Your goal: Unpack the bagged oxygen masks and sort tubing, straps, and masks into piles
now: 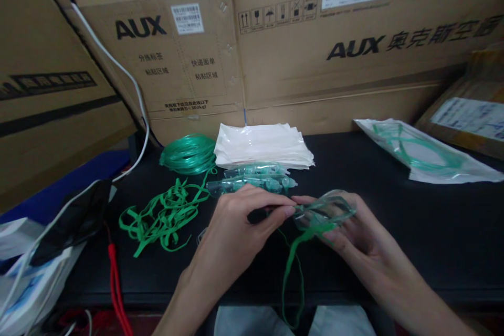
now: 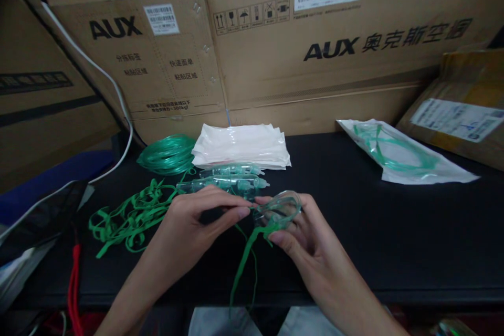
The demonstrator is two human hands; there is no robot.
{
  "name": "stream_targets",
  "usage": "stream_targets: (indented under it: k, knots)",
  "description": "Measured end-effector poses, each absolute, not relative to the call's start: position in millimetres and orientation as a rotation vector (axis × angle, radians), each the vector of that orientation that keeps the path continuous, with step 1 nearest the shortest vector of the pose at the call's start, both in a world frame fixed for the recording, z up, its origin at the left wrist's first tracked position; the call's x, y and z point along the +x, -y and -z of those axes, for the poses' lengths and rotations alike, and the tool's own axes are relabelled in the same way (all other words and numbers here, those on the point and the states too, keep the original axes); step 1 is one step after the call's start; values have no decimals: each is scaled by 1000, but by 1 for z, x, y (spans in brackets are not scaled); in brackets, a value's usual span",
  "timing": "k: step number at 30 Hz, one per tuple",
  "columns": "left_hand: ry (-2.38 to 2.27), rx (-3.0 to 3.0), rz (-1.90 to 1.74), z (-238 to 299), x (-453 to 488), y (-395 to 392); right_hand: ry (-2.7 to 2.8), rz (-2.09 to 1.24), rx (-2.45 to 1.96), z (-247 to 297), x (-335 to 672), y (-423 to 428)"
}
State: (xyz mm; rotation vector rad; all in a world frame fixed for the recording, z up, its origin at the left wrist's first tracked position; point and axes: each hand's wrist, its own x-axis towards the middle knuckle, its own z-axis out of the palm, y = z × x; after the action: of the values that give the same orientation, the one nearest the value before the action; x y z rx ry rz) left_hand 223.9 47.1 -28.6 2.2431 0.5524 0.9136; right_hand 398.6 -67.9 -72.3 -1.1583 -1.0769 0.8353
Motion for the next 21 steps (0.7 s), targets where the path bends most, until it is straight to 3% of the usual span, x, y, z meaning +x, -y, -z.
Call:
stream_targets:
  k: [21]
  knots:
    - [-556,2480,-902,33,229,-39,1176,-691,-1152,73,394,68]
